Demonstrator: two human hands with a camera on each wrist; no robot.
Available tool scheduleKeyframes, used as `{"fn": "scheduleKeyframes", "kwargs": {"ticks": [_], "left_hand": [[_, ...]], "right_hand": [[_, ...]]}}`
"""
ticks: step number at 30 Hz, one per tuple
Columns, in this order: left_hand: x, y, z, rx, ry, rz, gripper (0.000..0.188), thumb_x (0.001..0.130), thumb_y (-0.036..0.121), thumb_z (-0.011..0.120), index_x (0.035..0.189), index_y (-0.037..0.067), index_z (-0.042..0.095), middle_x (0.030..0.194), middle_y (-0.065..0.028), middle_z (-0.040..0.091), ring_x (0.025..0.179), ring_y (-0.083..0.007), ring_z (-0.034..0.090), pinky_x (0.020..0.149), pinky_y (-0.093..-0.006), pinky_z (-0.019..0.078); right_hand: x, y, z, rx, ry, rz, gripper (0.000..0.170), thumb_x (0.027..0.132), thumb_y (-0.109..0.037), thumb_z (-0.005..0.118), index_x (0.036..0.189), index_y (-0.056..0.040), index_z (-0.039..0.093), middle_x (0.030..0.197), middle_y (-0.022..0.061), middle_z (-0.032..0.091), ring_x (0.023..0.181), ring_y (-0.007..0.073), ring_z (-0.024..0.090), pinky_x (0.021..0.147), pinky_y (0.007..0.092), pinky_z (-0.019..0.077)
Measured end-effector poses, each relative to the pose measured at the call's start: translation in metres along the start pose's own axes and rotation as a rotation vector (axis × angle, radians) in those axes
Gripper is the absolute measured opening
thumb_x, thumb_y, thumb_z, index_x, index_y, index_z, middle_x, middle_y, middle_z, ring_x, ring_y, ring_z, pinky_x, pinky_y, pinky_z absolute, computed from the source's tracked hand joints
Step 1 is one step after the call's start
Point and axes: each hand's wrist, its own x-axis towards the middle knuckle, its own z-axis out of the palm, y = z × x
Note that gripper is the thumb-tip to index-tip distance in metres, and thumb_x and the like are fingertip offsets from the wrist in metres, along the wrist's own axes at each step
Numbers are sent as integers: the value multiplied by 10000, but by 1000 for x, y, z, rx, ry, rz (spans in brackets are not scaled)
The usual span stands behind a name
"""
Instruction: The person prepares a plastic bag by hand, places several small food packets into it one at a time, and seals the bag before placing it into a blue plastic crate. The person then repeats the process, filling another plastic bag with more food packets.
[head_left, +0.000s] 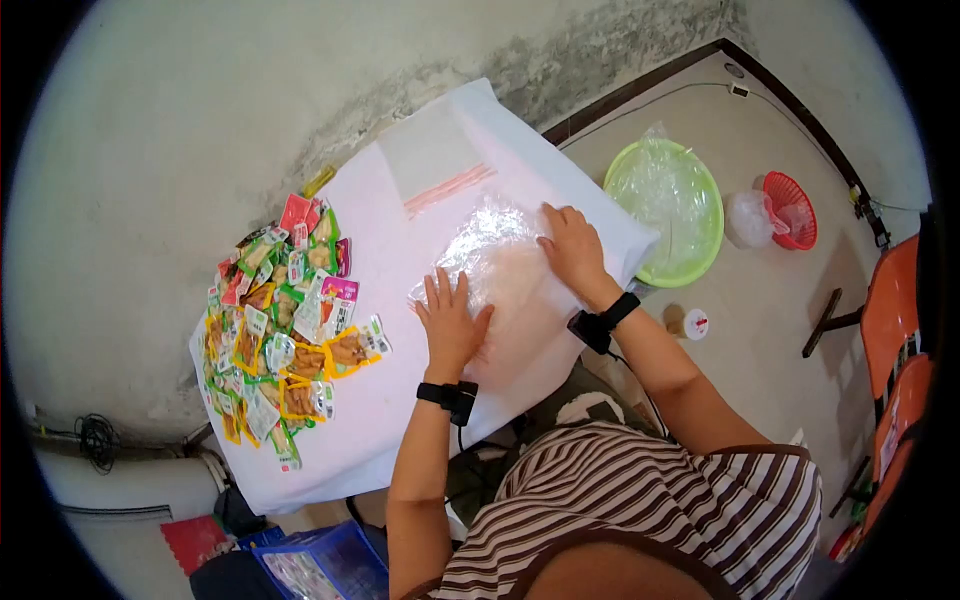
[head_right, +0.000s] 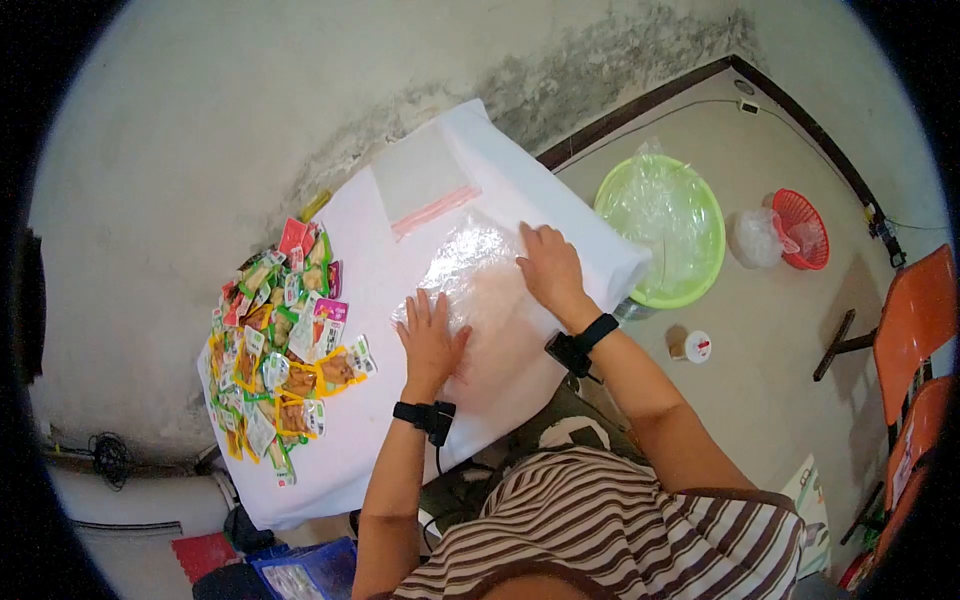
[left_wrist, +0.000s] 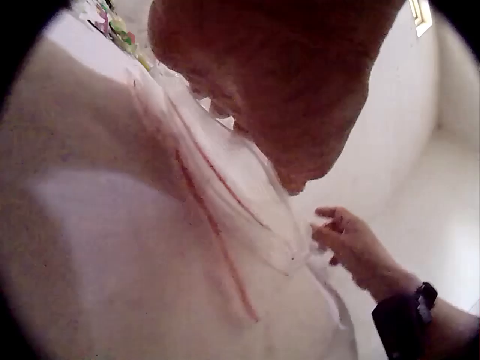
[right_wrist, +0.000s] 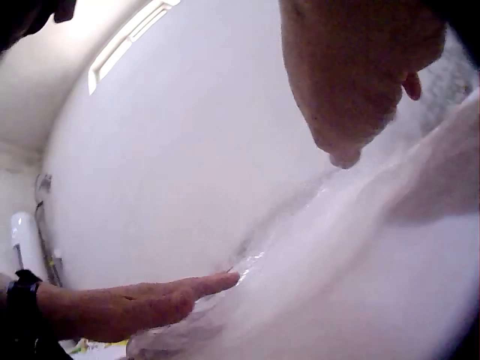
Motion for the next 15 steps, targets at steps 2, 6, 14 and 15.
{"fn": "scheduleKeyframes", "kwargs": {"ticks": [2,6,14,15], "left_hand": [[-2,-2,8,0,-34,-11,706,777,425,623,1344,83,377,1428,-244,228,1326,-445,152,1000,-646,149],[-4,-5,11,43,-119,-22,815,749,524,603,1386,109,312,1453,-229,179,1335,-450,121,1013,-639,123],[-7,-8,12,30,-57,27,790,773,499,589,1386,92,303,1451,-241,174,1332,-454,127,1003,-644,140],[-9,-8,14,0,-25,34,784,778,496,584,1385,88,303,1449,-243,178,1331,-453,132,1001,-644,143]], "right_hand": [[10,-15,5,-184,45,-417,496,792,-249,609,1251,-114,476,1340,161,392,1211,324,395,908,530,367],[29,-32,40,-258,-177,-712,561,807,-377,581,1302,-150,446,1421,150,299,1326,322,248,1017,586,220],[54,-24,55,-358,-341,-481,702,824,-603,439,1362,-156,371,1438,157,271,1338,375,188,1035,604,140],[50,-24,55,-334,-335,-437,711,822,-601,444,1370,-158,357,1446,151,258,1342,373,177,1035,607,136]]}}
